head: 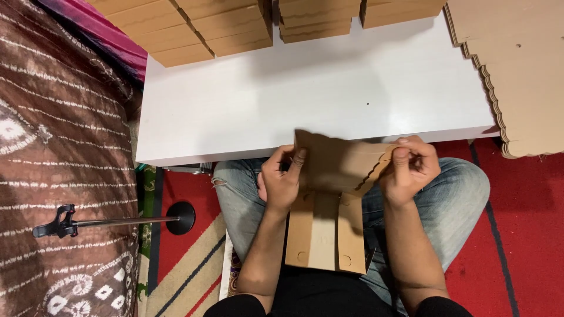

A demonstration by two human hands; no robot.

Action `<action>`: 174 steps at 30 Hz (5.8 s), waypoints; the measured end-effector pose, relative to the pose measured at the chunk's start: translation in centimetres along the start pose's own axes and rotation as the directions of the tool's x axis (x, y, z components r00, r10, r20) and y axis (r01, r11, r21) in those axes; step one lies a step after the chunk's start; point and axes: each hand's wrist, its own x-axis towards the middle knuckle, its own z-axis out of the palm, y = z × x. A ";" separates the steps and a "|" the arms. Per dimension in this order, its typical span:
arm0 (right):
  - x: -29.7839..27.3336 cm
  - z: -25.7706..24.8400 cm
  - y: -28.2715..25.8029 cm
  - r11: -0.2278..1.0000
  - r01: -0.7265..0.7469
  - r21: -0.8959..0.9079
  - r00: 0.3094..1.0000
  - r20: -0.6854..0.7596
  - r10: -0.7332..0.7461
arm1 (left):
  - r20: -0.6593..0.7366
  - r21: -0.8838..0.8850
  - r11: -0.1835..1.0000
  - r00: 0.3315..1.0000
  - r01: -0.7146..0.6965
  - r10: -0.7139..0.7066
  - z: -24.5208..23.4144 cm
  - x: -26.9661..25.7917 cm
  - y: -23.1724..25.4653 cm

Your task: Assembling a cardboard box by folding along pre-scored lines and tucking in flaps.

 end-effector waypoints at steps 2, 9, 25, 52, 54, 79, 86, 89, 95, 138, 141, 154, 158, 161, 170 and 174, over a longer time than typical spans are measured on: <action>0.3 -0.2 0.0 1.000 -0.008 -0.015 0.998 -0.057 0.008 | 0.041 0.011 0.998 0.997 0.069 -0.069 -0.2 -0.1 -0.2; 1.6 -1.0 0.1 0.998 -0.059 -0.027 0.964 -0.261 0.050 | 0.217 0.140 0.960 0.939 0.242 -0.268 -0.7 -0.3 -2.4; 4.8 -0.3 -2.2 0.979 -0.110 0.171 0.933 -0.323 0.161 | 0.445 0.497 0.785 0.669 0.369 -0.596 -6.7 -1.8 -0.4; 6.6 -8.0 1.7 0.942 -0.033 0.333 0.882 -0.434 0.185 | 0.309 0.520 0.832 0.866 0.192 -0.393 -11.1 -0.5 -1.1; 6.4 -8.0 2.1 0.935 -0.070 0.348 0.838 -0.488 0.244 | 0.245 0.558 0.798 0.874 0.228 -0.420 -11.1 -0.4 -0.8; 1.8 -0.7 1.3 0.890 -0.188 -0.414 0.864 0.361 0.351 | 0.179 -0.444 0.755 0.873 0.483 -0.454 -9.1 -1.7 -8.0; 1.9 -0.8 2.3 0.777 -0.149 -0.612 0.776 0.415 0.476 | 0.149 -0.486 0.732 0.871 0.477 -0.469 -8.3 -1.8 -7.8; 2.2 -0.8 2.9 0.769 -0.127 -0.626 0.792 0.403 0.459 | 0.145 -0.487 0.731 0.870 0.477 -0.471 -7.9 -1.9 -8.1; 5.4 1.0 4.5 0.784 -0.098 -0.613 0.819 0.398 0.414 | 0.120 -0.502 0.726 0.870 0.469 -0.479 -6.2 -1.8 -9.0; 12.0 1.8 3.5 0.793 -0.283 -0.540 0.796 0.329 0.508 | 0.031 0.057 0.994 0.995 0.095 -0.097 -1.0 -2.7 -6.2; 10.2 -0.1 0.8 0.754 -0.323 -0.572 0.868 0.139 0.477 | 0.092 0.199 0.979 0.995 -0.047 0.029 -1.1 -2.4 -5.1; 4.7 -1.4 -0.9 0.367 -0.169 -0.915 0.668 0.167 0.725 | 0.075 0.215 0.975 0.996 -0.055 0.040 -0.1 -2.3 -7.6; 5.1 -0.1 -1.9 0.504 -0.354 -0.788 0.581 0.237 0.779 | -0.071 0.071 0.970 0.971 0.234 -0.229 0.1 -2.1 -10.3; 5.3 0.2 -2.7 0.575 -0.456 -0.679 0.559 0.285 0.779 | -0.085 -0.096 0.935 0.933 0.341 -0.349 -0.2 -2.3 -13.1; 4.5 0.1 -0.6 0.673 -0.333 -0.661 0.576 0.422 0.700 | 0.144 -0.347 0.746 0.818 0.569 -0.557 0.0 -1.5 -12.0; 3.7 -0.2 -0.2 0.637 -0.274 -0.720 0.585 0.401 0.705 | 0.118 -0.414 0.752 0.849 0.514 -0.515 -0.3 -1.2 -12.2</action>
